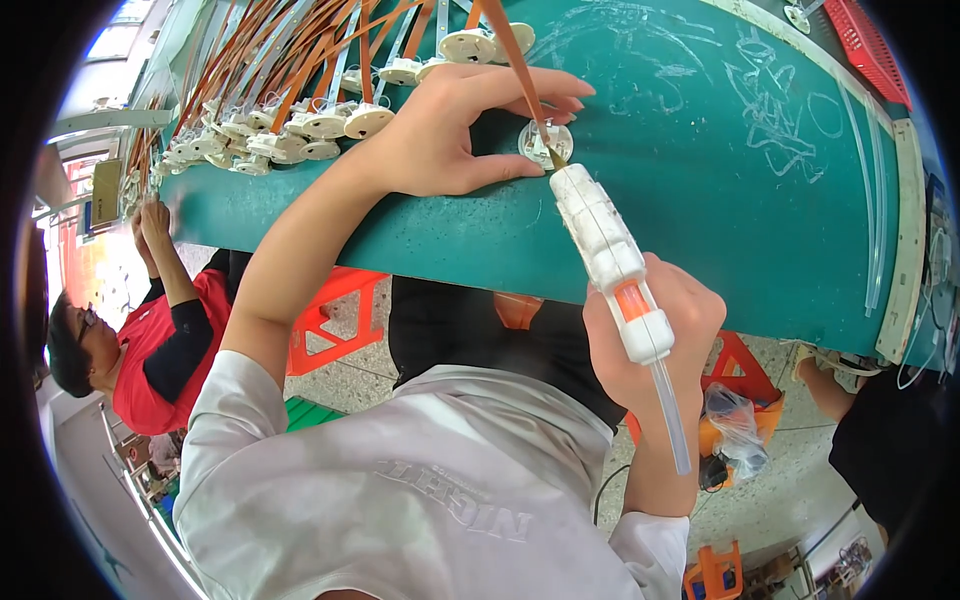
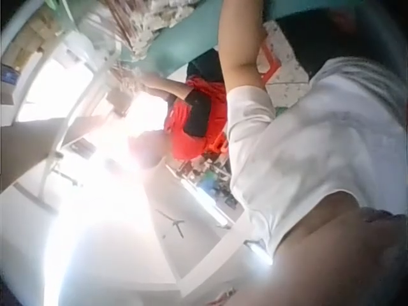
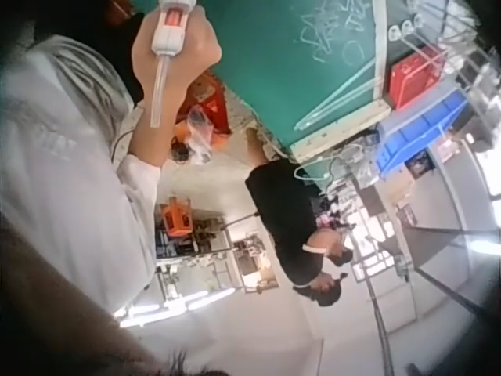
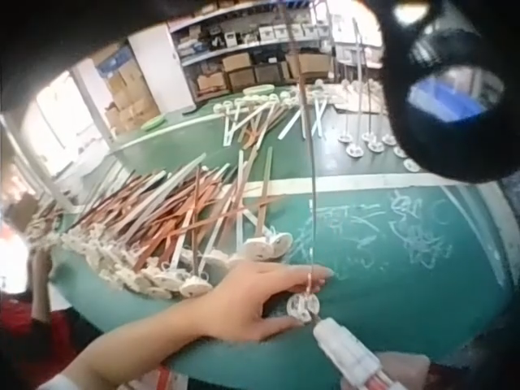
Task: Assembling small white circular bases onto sticks using a hot glue gun.
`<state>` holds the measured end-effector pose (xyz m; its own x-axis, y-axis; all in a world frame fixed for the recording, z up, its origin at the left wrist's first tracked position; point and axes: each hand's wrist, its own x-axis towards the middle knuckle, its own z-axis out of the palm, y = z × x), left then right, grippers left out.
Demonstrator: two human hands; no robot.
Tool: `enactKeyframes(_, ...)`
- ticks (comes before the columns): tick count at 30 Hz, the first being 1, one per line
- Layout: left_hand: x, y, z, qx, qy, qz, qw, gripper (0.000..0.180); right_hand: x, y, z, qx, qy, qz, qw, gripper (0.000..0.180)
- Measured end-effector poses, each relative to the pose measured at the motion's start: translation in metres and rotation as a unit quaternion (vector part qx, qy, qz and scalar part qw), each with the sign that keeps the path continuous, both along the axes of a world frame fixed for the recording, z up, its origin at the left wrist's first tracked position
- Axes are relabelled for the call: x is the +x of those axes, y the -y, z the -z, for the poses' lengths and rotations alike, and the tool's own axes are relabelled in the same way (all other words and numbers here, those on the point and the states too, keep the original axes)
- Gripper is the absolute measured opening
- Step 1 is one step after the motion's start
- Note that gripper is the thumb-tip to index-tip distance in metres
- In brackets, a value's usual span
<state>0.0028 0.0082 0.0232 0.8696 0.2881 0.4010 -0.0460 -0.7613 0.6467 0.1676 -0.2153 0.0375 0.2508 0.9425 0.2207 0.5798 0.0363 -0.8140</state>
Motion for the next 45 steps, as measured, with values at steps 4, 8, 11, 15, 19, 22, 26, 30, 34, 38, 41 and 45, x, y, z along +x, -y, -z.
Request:
enactKeyframes(4, 0.0, -0.002, 0.0, -0.024, 0.002, 0.027, 0.999, 0.07, -0.001, -0.001, -0.001, -0.033, 0.004, 0.008, 0.999, 0.011)
enactKeyframes(8, -0.001, -0.003, 0.001, -0.027, 0.002, 0.031, 0.999, 0.07, -0.004, -0.004, 0.0, -0.027, 0.006, 0.011, 1.0, 0.01)
enactKeyframes(11, -0.001, -0.003, 0.001, -0.043, -0.002, 0.029, 0.999, 0.071, -0.006, -0.003, -0.002, -0.02, -0.014, 0.034, 0.999, 0.013)
enactKeyframes(15, -0.001, -0.003, 0.0, -0.034, 0.002, 0.041, 0.999, 0.071, -0.003, -0.003, -0.005, -0.037, 0.013, 0.007, 0.999, 0.011)
enactKeyframes(19, -0.001, -0.002, 0.0, -0.041, 0.002, 0.037, 0.998, 0.07, -0.004, -0.004, -0.004, -0.036, 0.026, 0.008, 0.999, 0.012)
enactKeyframes(22, -0.001, -0.002, -0.006, -0.051, -0.026, 0.044, 0.997, 0.07, -0.003, -0.006, -0.007, -0.051, 0.018, 0.009, 0.998, 0.012)
enactKeyframes(26, -0.004, -0.003, -0.006, -0.05, -0.018, 0.044, 0.998, 0.071, -0.003, -0.007, -0.005, -0.05, 0.0, 0.011, 0.999, 0.01)
enactKeyframes(30, -0.002, -0.004, -0.001, -0.049, -0.014, 0.04, 0.998, 0.071, -0.004, -0.003, 0.005, -0.04, -0.075, 0.053, 0.995, 0.013)
enactKeyframes(34, -0.002, -0.004, 0.002, -0.034, 0.006, 0.036, 0.999, 0.069, -0.008, -0.005, 0.002, -0.022, -0.09, 0.06, 0.994, 0.012)
enactKeyframes(38, -0.003, -0.004, 0.002, -0.032, 0.004, 0.033, 0.999, 0.07, -0.009, -0.006, 0.003, -0.028, -0.099, 0.061, 0.993, 0.011)
enactKeyframes(41, -0.002, -0.004, 0.002, -0.028, 0.005, 0.032, 0.999, 0.069, -0.007, -0.006, 0.003, -0.028, -0.101, 0.05, 0.993, 0.01)
enactKeyframes(45, -0.003, -0.004, 0.002, -0.026, 0.004, 0.03, 0.999, 0.069, -0.01, -0.006, 0.003, -0.021, -0.104, 0.061, 0.992, 0.01)
